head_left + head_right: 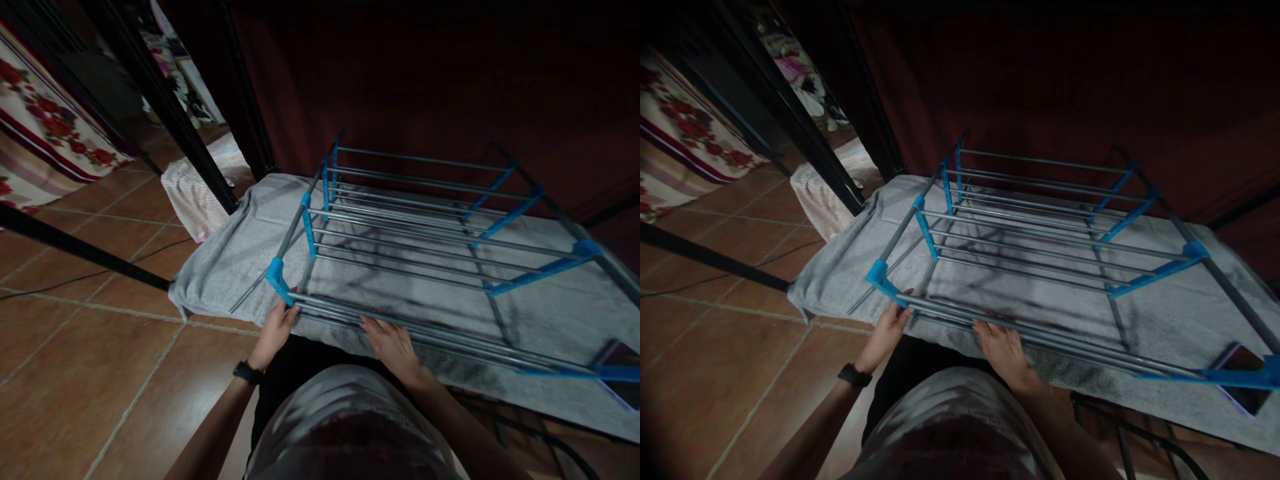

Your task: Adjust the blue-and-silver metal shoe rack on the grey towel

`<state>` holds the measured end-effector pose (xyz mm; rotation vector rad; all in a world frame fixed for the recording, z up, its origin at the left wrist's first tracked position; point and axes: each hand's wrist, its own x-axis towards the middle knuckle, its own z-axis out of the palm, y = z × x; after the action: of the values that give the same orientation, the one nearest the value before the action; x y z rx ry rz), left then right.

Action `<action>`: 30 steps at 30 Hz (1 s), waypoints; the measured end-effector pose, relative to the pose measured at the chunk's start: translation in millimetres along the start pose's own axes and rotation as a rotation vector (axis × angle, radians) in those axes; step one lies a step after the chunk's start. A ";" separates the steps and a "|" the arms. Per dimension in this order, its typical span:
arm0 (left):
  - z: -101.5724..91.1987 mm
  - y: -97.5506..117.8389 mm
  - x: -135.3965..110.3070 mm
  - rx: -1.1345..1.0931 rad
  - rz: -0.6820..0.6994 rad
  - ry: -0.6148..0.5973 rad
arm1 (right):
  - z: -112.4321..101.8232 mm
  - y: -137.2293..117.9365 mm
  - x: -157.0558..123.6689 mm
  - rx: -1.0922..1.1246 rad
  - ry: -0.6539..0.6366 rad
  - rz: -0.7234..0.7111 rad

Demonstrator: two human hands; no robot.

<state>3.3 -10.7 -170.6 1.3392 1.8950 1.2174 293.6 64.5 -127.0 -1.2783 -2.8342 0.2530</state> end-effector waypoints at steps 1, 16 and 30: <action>0.0 -0.3 0.0 0.007 0.002 0.001 | -0.2 0.5 0.3 0.005 -0.005 -0.002; 0.1 4.9 -2.6 0.009 -0.035 -0.002 | 3.7 6.4 1.3 0.023 -0.047 -0.020; 3.9 7.7 -1.6 0.035 -0.034 0.034 | -2.6 7.4 3.0 0.009 -0.067 -0.039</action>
<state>10.6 -9.9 -165.7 1.3069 1.9630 1.2029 297.3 71.9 -125.8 -1.2344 -2.9064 0.3129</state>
